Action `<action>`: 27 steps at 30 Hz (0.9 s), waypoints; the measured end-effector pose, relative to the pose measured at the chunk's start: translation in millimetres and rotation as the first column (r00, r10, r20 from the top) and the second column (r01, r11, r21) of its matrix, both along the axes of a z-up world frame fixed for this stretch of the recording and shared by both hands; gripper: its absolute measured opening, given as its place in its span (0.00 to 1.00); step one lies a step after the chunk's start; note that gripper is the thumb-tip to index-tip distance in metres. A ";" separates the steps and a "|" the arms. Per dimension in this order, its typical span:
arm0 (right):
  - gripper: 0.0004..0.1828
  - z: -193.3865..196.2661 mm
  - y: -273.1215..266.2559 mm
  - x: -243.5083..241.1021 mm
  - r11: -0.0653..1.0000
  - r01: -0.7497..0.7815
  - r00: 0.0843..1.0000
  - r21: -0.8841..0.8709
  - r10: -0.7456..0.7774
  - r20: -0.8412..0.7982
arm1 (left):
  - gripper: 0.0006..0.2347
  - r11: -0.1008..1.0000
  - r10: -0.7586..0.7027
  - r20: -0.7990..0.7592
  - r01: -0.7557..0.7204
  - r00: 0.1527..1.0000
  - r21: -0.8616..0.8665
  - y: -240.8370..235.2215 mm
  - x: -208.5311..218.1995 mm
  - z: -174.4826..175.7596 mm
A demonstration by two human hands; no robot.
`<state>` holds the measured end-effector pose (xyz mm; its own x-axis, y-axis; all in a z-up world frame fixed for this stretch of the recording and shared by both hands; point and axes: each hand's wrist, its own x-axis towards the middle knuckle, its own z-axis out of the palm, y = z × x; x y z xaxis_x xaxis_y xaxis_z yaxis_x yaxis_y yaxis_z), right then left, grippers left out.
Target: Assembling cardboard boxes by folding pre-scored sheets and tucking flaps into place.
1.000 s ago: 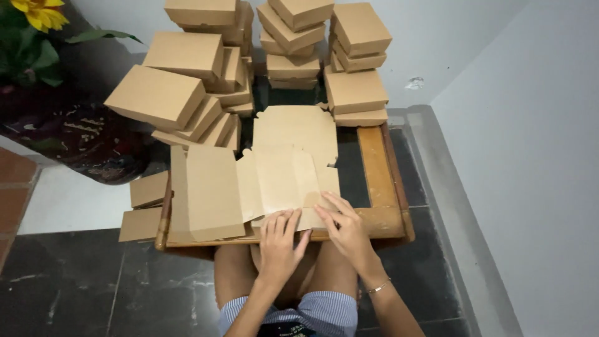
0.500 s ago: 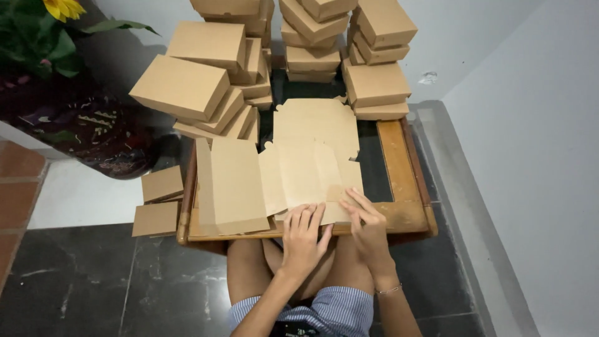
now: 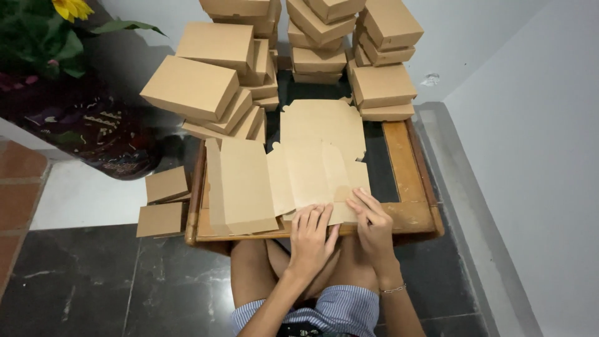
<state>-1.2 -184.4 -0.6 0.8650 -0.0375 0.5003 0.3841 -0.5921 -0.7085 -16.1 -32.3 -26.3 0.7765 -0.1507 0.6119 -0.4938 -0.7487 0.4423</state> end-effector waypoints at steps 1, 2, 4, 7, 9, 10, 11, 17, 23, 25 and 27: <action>0.12 -3.6 0.0 2.0 1.000 -0.003 1.000 -0.001 0.003 0.001 | 0.21 1.000 0.003 0.001 -0.003 1.000 -0.001 -0.1 1.5 -5.8; 0.12 -7.6 -0.9 3.6 0.998 0.032 0.999 -0.061 -0.030 0.028 | 0.20 0.998 0.035 0.020 -0.036 0.999 0.046 -1.1 2.8 -11.9; 0.13 -11.3 -0.5 3.4 0.990 0.069 0.996 -0.122 -0.063 0.057 | 0.19 0.993 0.065 0.041 -0.069 0.997 0.091 -1.7 3.8 -18.3; 0.14 -8.9 1.9 -0.2 0.963 0.087 0.995 -0.254 -0.074 0.059 | 0.19 0.993 0.046 0.025 -0.048 0.999 0.105 -0.4 3.6 -17.9; 0.14 -5.5 1.5 -1.7 0.960 0.064 0.997 -0.271 -0.052 0.052 | 0.18 0.991 0.050 0.032 -0.053 0.998 0.125 0.7 3.5 -17.2; 0.14 -6.2 2.1 -2.0 0.960 0.069 0.997 -0.270 -0.055 0.058 | 0.18 0.991 0.047 0.038 -0.051 0.998 0.125 0.6 4.2 -17.5; 0.14 -6.8 2.8 -2.4 0.974 0.064 0.998 -0.217 -0.056 0.040 | 0.18 0.991 0.047 0.036 -0.051 0.998 0.122 0.7 5.0 -17.7; 0.15 1.4 9.8 -12.1 0.999 0.044 0.996 0.004 -0.044 -0.079 | 0.21 1.000 0.009 0.007 -0.009 1.000 -0.006 -0.5 -2.2 -2.7; 0.20 -0.8 9.4 -14.6 0.995 0.017 0.997 -0.101 -0.025 -0.075 | 0.22 0.994 -0.053 -0.048 0.049 0.997 -0.095 7.5 -10.1 4.6; 0.21 -2.1 10.0 -14.9 0.992 0.030 0.996 -0.127 -0.040 -0.085 | 0.22 0.983 -0.105 -0.076 0.092 0.992 -0.157 16.1 -21.5 8.2; 0.24 -7.5 8.8 -15.5 0.984 0.050 0.993 -0.169 -0.067 -0.095 | 0.17 0.957 -0.052 0.050 0.064 0.997 -0.282 26.4 -40.0 11.3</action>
